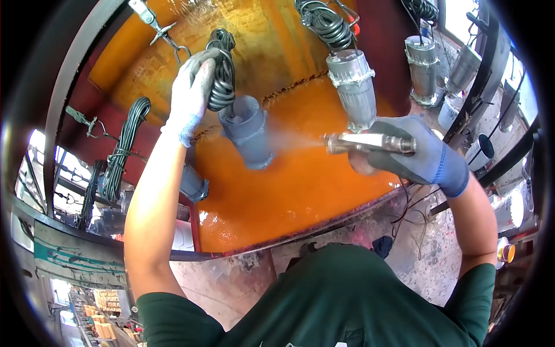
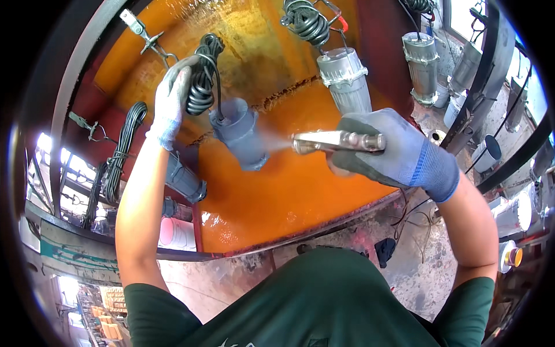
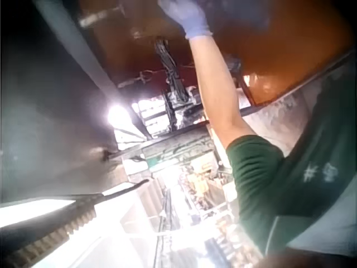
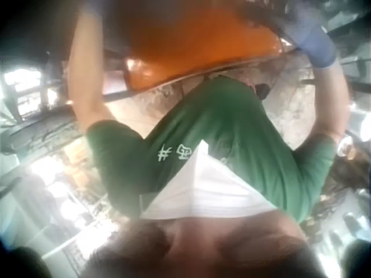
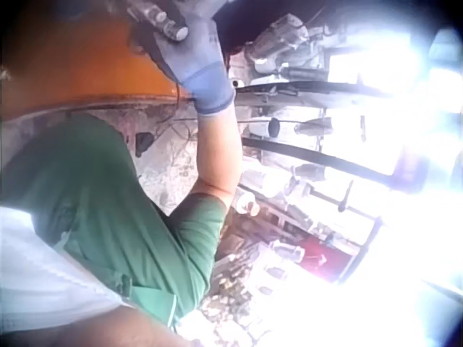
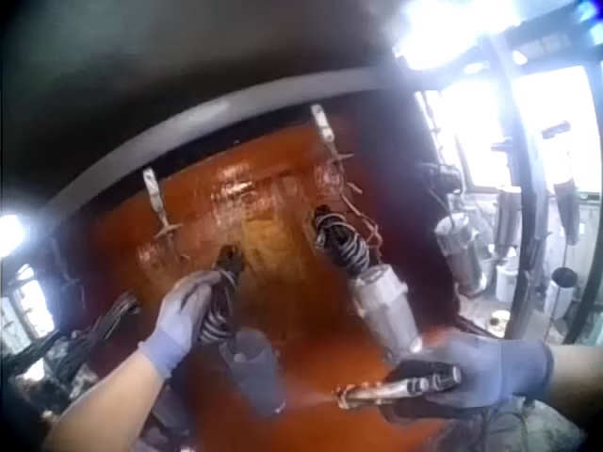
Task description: The person spray paints hanging parts using a spray gun while rotating them by hand, then presses buttons on a control panel to advance the overhead conveyor track before spray painting more parts.
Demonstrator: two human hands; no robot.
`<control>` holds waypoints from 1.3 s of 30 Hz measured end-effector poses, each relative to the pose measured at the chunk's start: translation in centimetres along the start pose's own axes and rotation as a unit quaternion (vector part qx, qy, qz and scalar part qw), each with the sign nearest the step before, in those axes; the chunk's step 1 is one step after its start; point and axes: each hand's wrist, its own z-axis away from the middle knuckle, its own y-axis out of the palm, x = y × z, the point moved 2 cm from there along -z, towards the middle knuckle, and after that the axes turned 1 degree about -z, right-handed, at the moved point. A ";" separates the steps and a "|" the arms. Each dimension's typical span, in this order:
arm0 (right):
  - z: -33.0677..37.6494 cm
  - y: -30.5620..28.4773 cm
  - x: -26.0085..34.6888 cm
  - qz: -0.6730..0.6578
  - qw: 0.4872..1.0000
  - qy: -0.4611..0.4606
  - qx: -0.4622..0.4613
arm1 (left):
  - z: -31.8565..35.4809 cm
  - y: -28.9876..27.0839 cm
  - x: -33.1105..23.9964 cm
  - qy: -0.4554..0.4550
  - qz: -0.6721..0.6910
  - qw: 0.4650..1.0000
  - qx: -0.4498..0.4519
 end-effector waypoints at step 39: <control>-4.4 0.1 3.5 0.177 0.982 0.038 0.060 | 9.9 -12.4 13.4 -0.151 -0.135 0.962 -0.180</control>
